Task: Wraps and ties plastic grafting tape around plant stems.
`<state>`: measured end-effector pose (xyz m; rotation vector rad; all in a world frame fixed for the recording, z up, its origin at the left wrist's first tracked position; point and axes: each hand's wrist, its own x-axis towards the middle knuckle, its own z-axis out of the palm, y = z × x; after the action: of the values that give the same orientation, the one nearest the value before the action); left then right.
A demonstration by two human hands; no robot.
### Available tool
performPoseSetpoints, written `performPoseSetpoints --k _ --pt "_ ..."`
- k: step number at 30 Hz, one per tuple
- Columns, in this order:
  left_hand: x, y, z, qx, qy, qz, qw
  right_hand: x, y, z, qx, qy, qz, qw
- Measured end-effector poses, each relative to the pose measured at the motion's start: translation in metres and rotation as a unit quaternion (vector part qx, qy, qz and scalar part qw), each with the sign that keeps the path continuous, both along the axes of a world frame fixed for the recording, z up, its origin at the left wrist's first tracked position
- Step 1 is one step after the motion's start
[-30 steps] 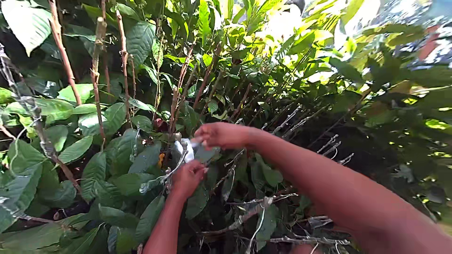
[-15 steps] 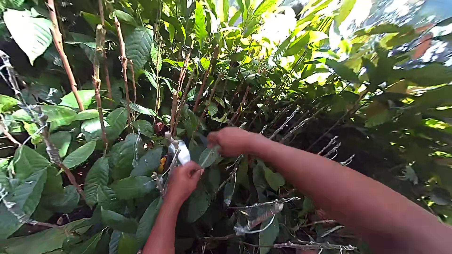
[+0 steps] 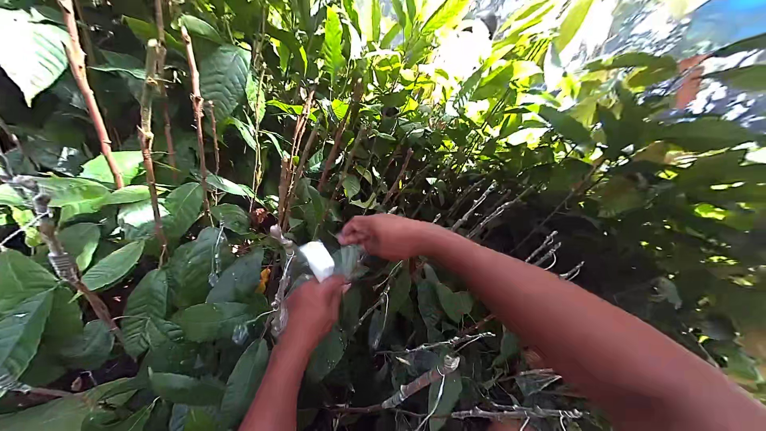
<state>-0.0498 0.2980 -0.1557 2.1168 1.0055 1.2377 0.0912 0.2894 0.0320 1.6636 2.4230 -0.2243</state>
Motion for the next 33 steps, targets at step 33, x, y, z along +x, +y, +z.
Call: performPoseSetpoints --k 33 --pt "0.005 0.007 0.009 0.033 -0.139 -0.017 0.990 0.001 -0.051 0.025 -0.013 0.103 -0.035 0.994"
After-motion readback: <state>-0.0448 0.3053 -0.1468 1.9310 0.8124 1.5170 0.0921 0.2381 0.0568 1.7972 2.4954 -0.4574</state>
